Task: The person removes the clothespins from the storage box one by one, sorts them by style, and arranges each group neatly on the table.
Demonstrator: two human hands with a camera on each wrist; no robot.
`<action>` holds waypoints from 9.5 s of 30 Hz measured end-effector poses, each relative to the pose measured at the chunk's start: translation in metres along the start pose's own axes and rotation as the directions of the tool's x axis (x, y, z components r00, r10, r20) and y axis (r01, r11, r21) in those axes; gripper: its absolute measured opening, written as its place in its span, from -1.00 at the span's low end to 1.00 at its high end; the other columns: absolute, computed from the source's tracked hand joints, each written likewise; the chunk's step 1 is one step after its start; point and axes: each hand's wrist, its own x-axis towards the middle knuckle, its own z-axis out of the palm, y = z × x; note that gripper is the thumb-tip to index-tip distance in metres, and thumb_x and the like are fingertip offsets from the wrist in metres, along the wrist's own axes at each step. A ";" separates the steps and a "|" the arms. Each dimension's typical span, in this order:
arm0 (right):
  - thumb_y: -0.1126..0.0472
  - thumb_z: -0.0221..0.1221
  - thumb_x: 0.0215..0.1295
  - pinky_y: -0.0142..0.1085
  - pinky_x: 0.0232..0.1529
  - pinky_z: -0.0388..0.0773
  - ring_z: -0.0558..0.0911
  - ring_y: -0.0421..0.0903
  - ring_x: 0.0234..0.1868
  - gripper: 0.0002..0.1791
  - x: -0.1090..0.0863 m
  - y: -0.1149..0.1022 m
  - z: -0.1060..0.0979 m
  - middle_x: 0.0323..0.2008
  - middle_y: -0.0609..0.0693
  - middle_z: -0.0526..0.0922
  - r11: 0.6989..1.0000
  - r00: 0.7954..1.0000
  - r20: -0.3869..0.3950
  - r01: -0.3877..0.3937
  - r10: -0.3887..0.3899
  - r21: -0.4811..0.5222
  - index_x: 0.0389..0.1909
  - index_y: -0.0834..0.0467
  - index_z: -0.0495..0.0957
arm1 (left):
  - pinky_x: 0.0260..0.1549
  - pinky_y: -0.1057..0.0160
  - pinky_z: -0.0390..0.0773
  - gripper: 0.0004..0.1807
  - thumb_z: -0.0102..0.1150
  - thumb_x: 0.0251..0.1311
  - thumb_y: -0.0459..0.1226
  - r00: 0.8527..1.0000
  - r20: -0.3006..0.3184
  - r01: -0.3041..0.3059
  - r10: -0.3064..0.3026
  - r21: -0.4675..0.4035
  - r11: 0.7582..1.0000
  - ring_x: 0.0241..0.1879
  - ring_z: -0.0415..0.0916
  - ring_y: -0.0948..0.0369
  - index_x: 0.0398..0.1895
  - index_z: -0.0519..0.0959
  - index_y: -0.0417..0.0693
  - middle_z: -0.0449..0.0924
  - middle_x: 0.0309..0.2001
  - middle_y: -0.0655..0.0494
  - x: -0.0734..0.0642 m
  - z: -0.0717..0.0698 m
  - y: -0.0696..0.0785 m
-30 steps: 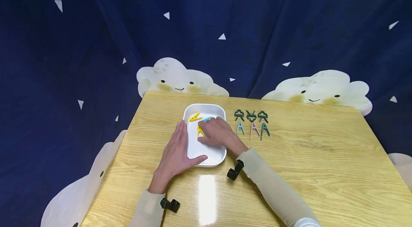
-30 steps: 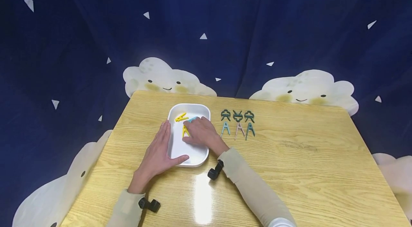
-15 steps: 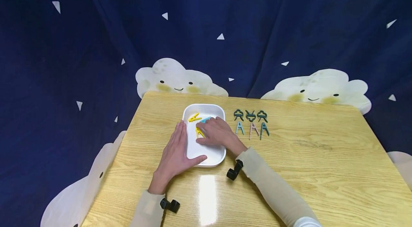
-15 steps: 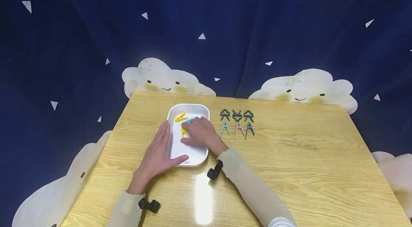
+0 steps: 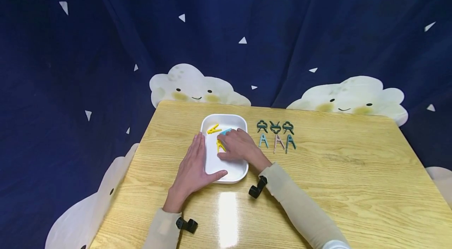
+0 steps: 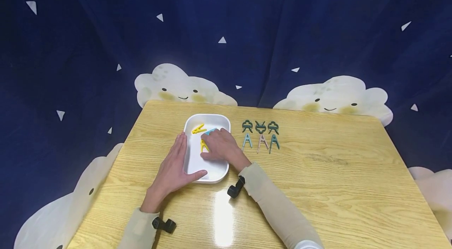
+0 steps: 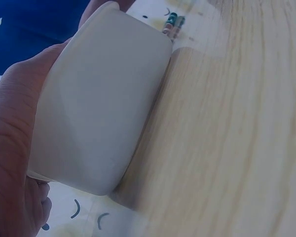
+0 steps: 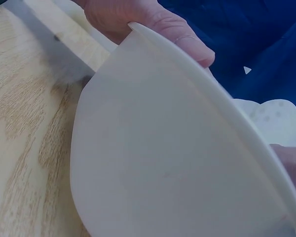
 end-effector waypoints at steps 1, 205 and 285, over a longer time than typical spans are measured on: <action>-0.32 0.26 0.23 -0.13 -0.09 0.49 0.53 -0.09 -0.26 -0.53 0.000 0.000 0.000 -0.42 -0.17 0.51 1.000 1.000 -0.001 0.002 -0.002 -0.003 -0.08 -0.06 0.60 | 0.62 0.04 -0.03 0.52 0.10 0.00 0.62 1.000 0.000 0.000 0.000 -0.002 1.000 0.69 -0.34 0.05 0.68 -0.23 -0.26 -0.32 0.71 -0.10 0.000 0.000 0.000; 0.03 0.31 0.41 -0.13 0.02 0.59 0.65 -0.06 -0.17 -0.63 -0.038 -0.021 -0.009 -0.16 0.00 0.78 0.977 0.990 -0.117 0.104 -0.083 0.189 0.10 0.15 0.69 | 0.61 0.03 0.01 0.54 0.12 -0.04 0.63 1.000 0.013 0.015 -0.015 -0.001 1.000 0.69 -0.34 0.08 0.69 -0.26 -0.22 -0.38 0.71 -0.03 0.000 0.001 0.000; -0.33 0.46 0.09 -0.12 0.03 0.33 0.41 -0.03 -0.08 -0.43 -0.044 -0.022 -0.024 -0.22 -0.08 0.62 1.000 0.994 0.113 0.000 0.001 -0.011 -0.16 0.05 0.67 | 0.61 0.03 0.02 0.52 0.15 -0.02 0.60 1.000 0.000 0.003 -0.003 0.000 1.000 0.69 -0.30 0.05 0.68 -0.20 -0.27 -0.31 0.71 -0.10 -0.002 0.000 -0.001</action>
